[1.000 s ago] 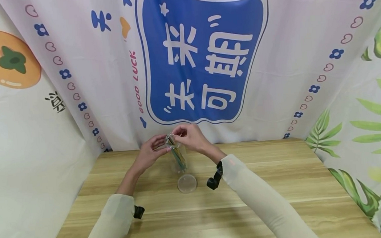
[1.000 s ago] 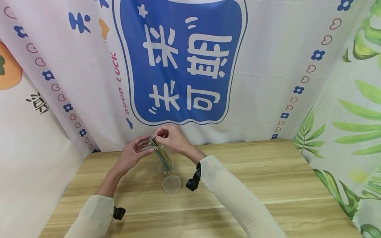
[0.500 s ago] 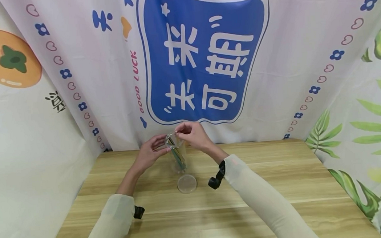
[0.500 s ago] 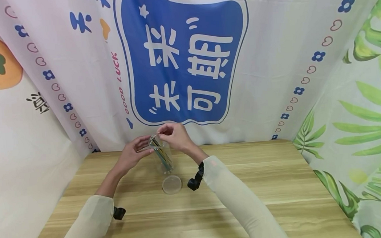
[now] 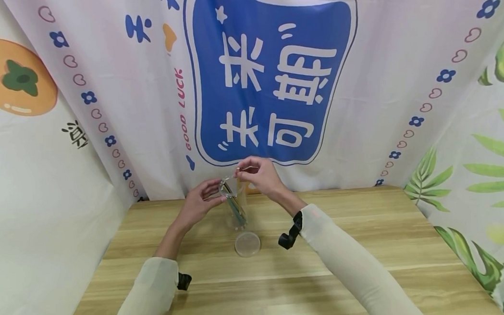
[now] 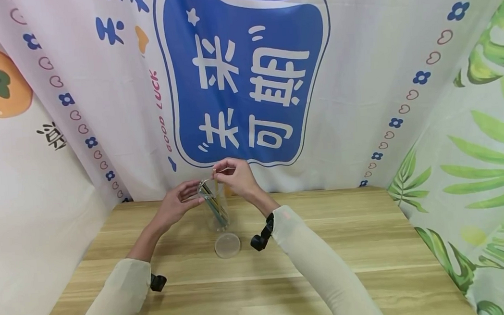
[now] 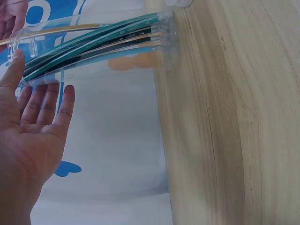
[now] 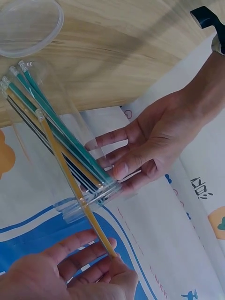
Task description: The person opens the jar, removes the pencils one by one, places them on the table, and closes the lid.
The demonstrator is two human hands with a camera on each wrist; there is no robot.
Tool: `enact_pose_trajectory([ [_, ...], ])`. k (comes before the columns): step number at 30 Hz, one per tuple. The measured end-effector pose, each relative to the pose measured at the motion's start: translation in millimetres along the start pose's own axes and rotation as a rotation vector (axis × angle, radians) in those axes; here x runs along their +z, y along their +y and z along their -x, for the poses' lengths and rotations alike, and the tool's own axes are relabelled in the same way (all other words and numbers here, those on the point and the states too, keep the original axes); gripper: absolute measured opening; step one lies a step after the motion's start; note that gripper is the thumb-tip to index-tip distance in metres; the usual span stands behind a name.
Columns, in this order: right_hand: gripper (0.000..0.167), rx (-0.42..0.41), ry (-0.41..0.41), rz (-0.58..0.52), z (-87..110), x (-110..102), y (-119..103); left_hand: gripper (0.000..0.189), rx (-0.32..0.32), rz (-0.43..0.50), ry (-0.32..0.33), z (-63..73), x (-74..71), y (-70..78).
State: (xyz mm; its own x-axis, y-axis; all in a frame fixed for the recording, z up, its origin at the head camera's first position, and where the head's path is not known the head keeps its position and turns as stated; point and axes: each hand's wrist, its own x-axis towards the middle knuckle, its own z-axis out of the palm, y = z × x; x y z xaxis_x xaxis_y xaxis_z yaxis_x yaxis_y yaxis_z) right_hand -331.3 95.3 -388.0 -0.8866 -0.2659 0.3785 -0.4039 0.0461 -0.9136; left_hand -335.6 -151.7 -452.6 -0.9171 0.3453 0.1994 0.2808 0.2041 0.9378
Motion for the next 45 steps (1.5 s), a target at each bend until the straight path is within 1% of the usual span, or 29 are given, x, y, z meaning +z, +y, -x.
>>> enact_pose_trajectory([
  [7,0.018,-0.031,0.056,-0.084,-0.3,-4,-5,0.064,-0.011,-0.001,0.002,1.4,0.7,-0.1],
  [10,0.020,-0.040,0.086,-0.128,-1.0,-7,-9,0.064,-0.005,-0.001,0.004,1.1,0.9,-0.3],
  [17,0.014,-0.073,0.163,-0.215,-3.1,-11,-18,0.064,0.018,0.013,0.002,-0.1,-0.4,0.6],
  [24,0.024,-0.092,0.225,-0.325,-2.1,-16,-28,0.062,0.015,0.027,0.002,0.0,-0.9,-0.3],
  [29,0.021,-0.120,0.279,-0.402,-0.8,-22,-35,0.062,0.021,0.032,0.001,0.3,-0.5,-1.0],
  [34,0.016,-0.160,0.333,-0.448,-0.9,-28,-39,0.062,0.023,0.034,0.001,0.4,-0.5,-1.1],
  [37,0.016,-0.172,0.372,-0.484,-1.1,-32,-41,0.063,0.022,0.033,0.003,0.7,-0.2,-1.2],
  [43,0.020,-0.156,0.423,-0.528,2.7,-45,-47,0.063,0.023,0.032,0.002,0.5,0.6,-1.4],
  [45,0.017,-0.145,0.431,-0.536,4.7,-51,-49,0.063,0.029,0.037,0.000,0.1,0.6,-0.6],
])
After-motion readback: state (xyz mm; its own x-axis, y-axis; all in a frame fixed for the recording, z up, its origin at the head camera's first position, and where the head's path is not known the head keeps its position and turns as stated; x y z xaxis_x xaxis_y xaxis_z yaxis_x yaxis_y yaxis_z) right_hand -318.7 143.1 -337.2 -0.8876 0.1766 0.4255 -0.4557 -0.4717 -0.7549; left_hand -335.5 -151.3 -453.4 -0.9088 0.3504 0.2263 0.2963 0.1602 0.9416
